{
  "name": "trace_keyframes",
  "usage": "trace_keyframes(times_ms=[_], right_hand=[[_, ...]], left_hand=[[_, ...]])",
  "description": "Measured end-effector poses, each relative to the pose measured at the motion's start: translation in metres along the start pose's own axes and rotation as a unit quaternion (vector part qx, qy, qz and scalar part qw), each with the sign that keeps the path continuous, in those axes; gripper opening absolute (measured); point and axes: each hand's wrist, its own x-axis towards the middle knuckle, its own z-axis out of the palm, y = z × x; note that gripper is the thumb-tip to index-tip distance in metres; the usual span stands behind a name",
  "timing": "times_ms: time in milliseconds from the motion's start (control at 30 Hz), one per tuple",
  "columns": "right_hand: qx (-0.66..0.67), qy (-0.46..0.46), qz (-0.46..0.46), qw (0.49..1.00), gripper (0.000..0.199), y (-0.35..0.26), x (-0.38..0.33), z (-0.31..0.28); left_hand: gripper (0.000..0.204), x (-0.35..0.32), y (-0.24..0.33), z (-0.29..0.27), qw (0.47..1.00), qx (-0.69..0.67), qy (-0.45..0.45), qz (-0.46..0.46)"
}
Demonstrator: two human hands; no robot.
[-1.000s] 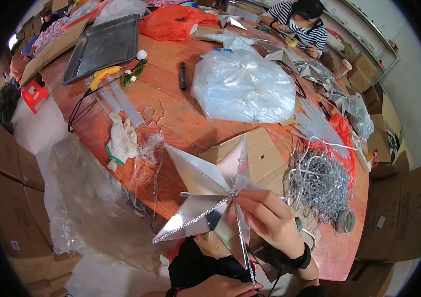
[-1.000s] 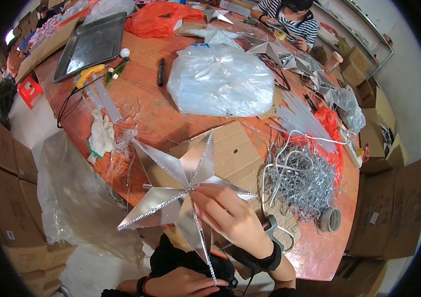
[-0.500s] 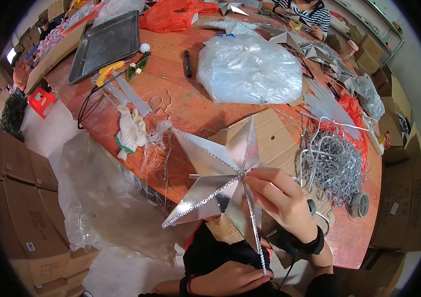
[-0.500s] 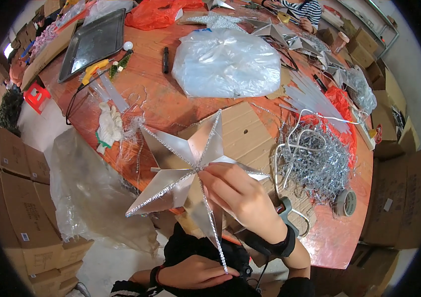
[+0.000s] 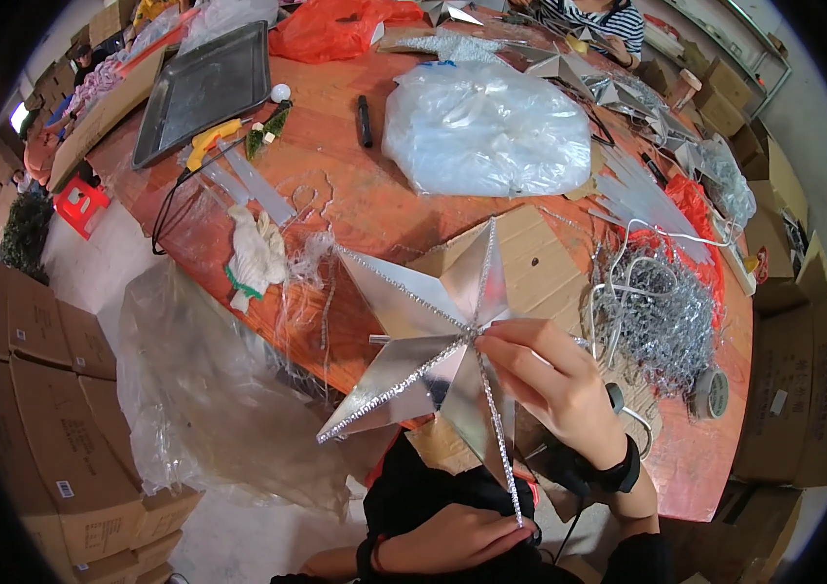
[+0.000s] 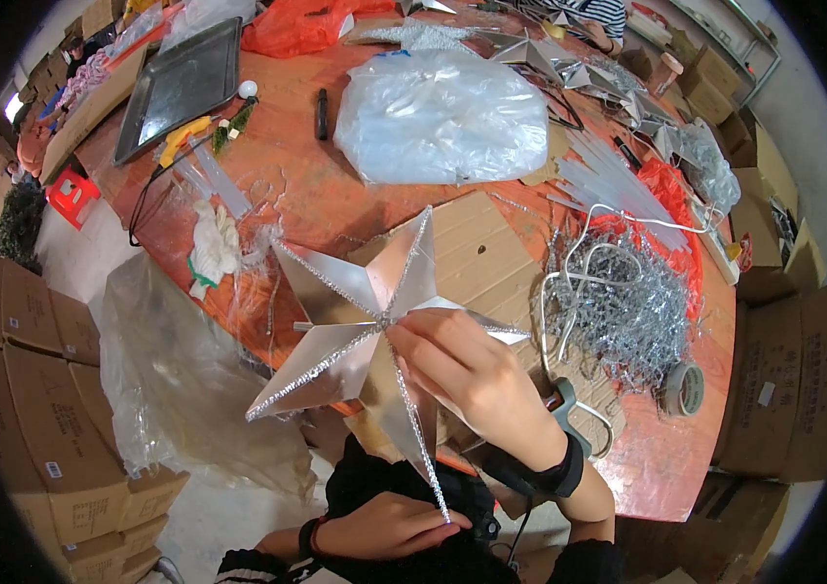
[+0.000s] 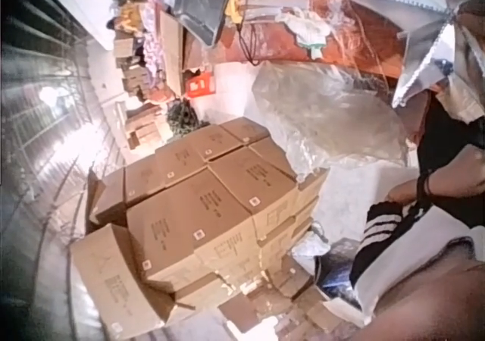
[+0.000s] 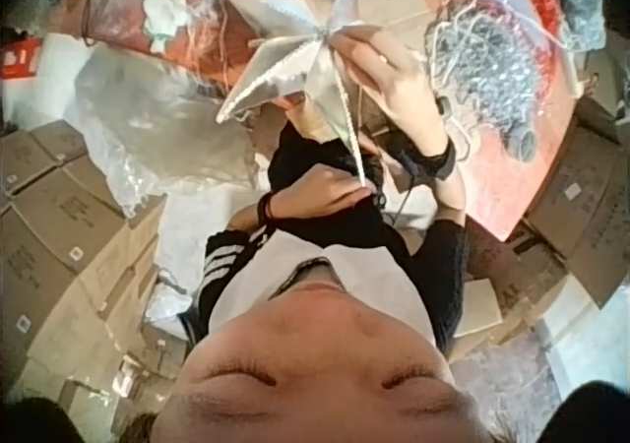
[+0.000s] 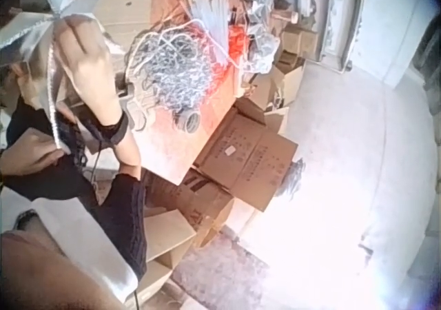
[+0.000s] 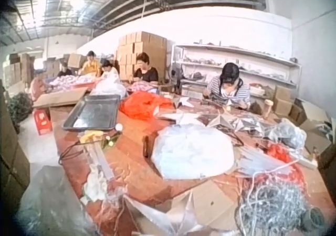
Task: Assembling large silver decorative stars using a glue gun and silver trim.
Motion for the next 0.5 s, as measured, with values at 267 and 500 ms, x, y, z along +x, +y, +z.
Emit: trace_keyframes(times_ms=[267, 500], right_hand=[[0.002, -0.005, 0.004, 1.000, 0.028, 0.0011, 0.0008, 0.0004], [0.001, -0.004, -0.002, 1.000, 0.029, 0.0012, -0.0016, 0.0007]], left_hand=[[0.018, 0.0029, 0.0007, -0.0030, 1.000, 0.005, -0.016, -0.014], [0.018, 0.0014, 0.0001, -0.0021, 1.000, -0.005, -0.013, -0.022]])
